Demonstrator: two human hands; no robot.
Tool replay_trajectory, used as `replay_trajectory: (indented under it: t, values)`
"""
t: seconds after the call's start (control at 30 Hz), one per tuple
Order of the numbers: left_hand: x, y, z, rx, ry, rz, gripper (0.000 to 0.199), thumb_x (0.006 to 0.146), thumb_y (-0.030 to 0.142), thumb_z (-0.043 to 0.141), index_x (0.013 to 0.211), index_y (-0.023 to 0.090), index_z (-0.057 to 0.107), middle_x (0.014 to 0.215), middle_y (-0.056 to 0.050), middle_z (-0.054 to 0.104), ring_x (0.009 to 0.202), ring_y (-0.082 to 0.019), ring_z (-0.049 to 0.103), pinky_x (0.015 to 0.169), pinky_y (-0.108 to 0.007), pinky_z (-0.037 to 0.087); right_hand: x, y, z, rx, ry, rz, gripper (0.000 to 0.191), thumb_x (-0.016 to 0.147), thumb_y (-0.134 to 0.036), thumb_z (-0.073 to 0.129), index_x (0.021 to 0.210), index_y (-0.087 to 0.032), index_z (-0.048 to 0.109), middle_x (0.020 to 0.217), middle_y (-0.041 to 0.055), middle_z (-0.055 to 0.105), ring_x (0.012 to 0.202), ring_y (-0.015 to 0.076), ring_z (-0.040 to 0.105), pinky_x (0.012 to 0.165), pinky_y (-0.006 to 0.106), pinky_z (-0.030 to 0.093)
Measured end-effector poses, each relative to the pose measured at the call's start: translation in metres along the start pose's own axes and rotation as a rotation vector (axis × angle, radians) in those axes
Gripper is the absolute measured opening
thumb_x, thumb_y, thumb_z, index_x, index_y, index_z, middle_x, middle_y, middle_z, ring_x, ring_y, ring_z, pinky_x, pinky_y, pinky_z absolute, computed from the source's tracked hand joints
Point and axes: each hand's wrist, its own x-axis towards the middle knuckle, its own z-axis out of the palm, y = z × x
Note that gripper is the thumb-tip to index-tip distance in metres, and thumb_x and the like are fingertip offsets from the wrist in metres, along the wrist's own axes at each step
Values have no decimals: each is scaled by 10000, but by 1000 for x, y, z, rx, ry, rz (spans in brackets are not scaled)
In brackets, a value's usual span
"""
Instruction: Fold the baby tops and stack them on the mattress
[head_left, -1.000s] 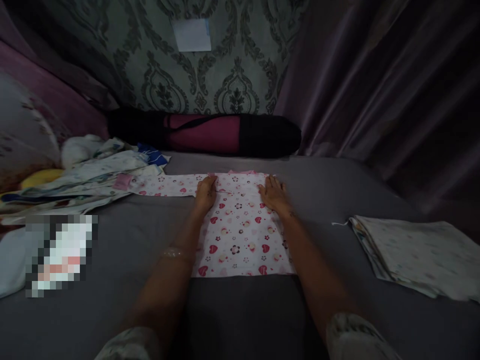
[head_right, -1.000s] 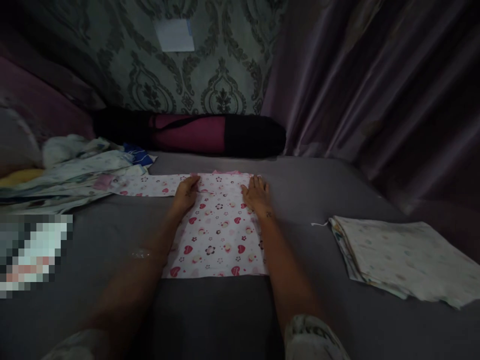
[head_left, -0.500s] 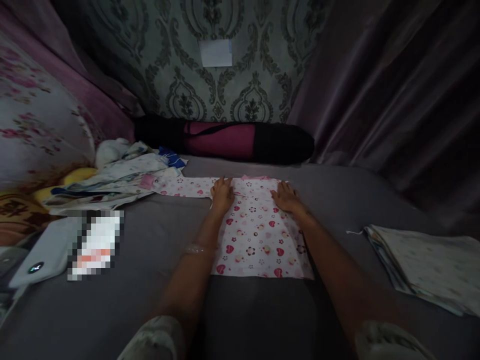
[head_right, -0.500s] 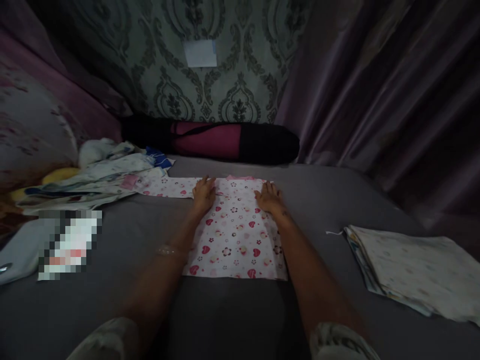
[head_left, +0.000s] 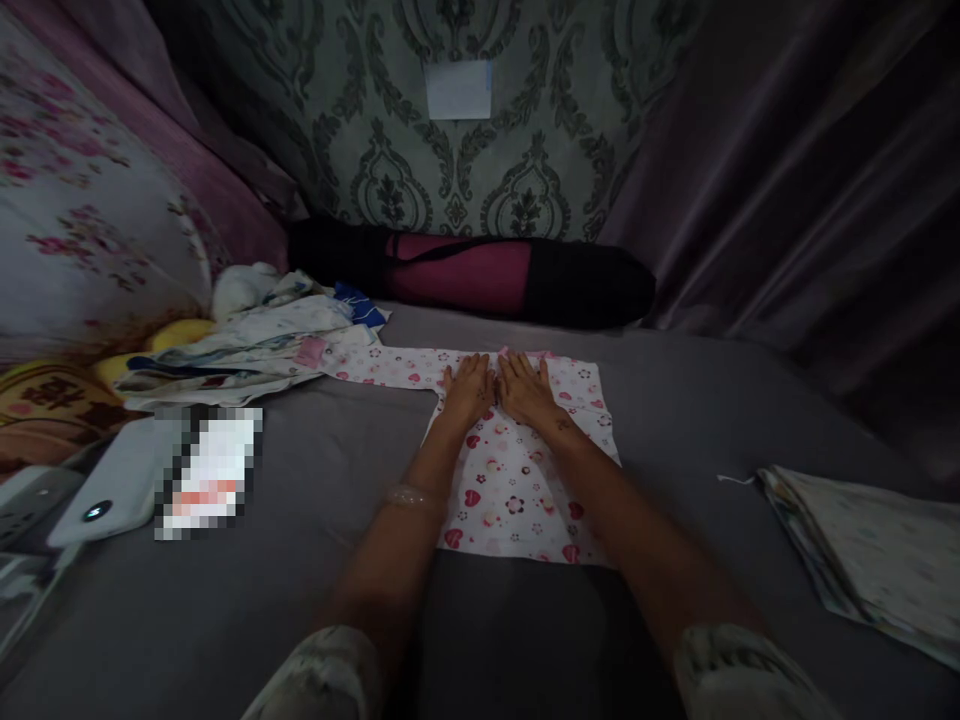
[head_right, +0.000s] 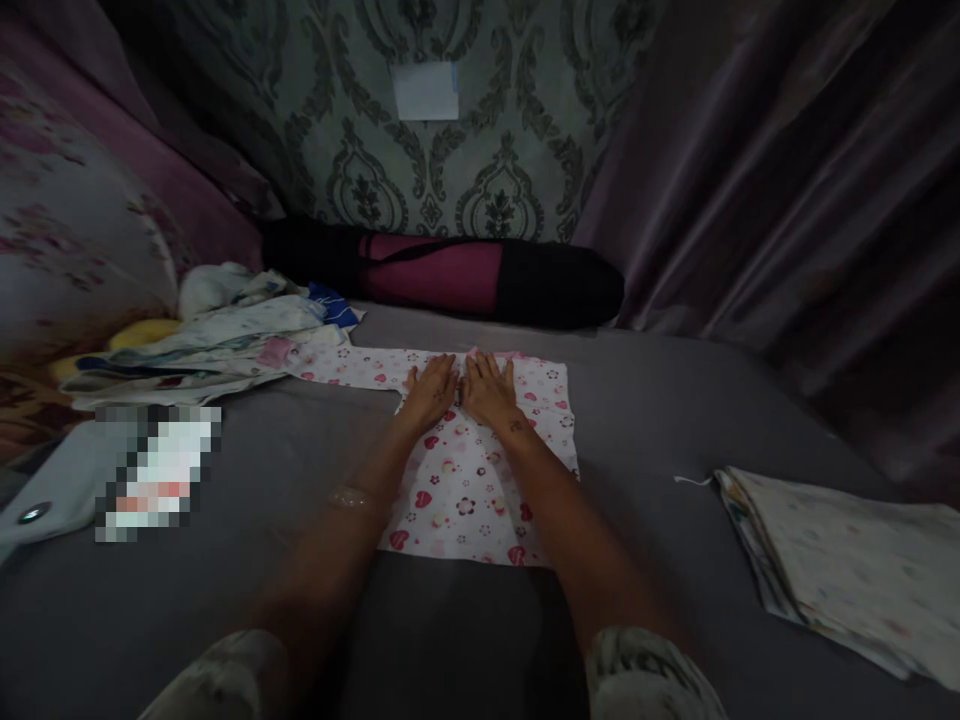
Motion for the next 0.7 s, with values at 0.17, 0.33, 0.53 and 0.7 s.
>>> replay_trajectory:
  t: [0.17,0.33,0.53,0.7]
  values:
    - [2,-5,8,65,-59,31,522,995,269,243,1493,159,352,1580,-106,319,1474,-229,257,1202,-560,100,7,0,5,30,-71,6,571,996,-331,206,1541,-183,290,1627,65,185,1496,258,140,1180,585,99]
    - [0,-9,9,91,-48,59,499,984,270,284,1455,168,411,1582,-126,309,1474,-242,258,1190,-582,126,6,0,7,62,-69,16,571,988,-343,235,1540,-210,294,1630,51,179,1498,251,127,1178,590,103]
    - [-1,-7,7,80,20,78,458,974,271,352,1414,200,456,1556,-128,366,1459,-235,295,1183,-578,155,5,7,-5,185,-84,35,579,998,-333,212,1550,-164,260,1631,78,172,1499,230,131,1197,521,97]
    - [-2,-4,4,98,55,87,454,976,297,364,1407,202,470,1544,-137,385,1450,-255,311,1177,-567,175,-2,27,-11,105,14,188,610,1007,-344,198,1536,-44,241,1620,144,181,1500,247,115,1207,476,46]
